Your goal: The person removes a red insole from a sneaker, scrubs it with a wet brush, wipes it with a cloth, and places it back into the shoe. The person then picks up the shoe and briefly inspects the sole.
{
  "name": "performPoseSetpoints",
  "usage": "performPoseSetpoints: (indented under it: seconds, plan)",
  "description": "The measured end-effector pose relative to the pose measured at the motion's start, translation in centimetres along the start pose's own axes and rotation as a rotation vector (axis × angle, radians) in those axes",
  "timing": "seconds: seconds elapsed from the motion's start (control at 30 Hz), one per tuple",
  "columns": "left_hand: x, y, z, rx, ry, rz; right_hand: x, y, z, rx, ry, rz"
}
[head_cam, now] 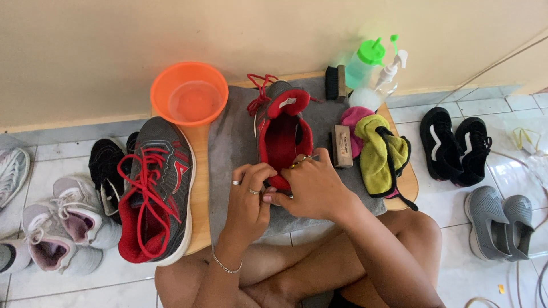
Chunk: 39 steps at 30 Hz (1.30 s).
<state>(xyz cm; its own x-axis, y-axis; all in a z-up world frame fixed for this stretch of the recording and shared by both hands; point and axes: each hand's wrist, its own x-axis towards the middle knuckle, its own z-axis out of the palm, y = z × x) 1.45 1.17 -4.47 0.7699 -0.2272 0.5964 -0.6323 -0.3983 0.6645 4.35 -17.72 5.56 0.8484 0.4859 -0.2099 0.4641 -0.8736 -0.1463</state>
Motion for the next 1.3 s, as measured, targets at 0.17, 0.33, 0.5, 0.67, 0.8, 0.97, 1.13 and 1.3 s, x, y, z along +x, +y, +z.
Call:
performPoseSetpoints:
  seconds: [0.17,0.33,0.5,0.67,0.8,0.97,1.13,1.3]
  plan:
    - [0.1,0.6,0.2,0.04,-0.006,0.0,0.2,0.3,-1.6,0.075,-0.097,-0.007]
    - [-0.7,0.0,0.4,0.025,-0.05,-0.036,0.3,-0.3,-3.4,0.091,-0.186,-0.002]
    - [-0.5,0.0,0.1,-0.009,-0.101,-0.014,0.2,1.3,-2.3,0.206,-0.172,-0.143]
    - [-0.8,0.6,0.5,0.011,-0.129,-0.071,-2.5,2.4,-1.5,0.415,0.149,-0.184]
    - [-0.5,2.3,0.8,-0.021,-0.092,-0.173,-3.0,4.0,1.6,0.554,0.641,-0.157]
    - [-0.3,3.2,2.2,-0.117,-0.009,-0.265,-3.4,3.8,3.3,0.704,0.722,0.0]
    - [-0.3,3.0,2.8,-0.153,0.04,-0.332,-3.2,3.9,6.0,0.811,0.749,0.031]
    - [-5.9,-6.1,5.8,-0.658,0.313,-0.514,-3.1,5.2,9.4,1.108,0.83,0.039]
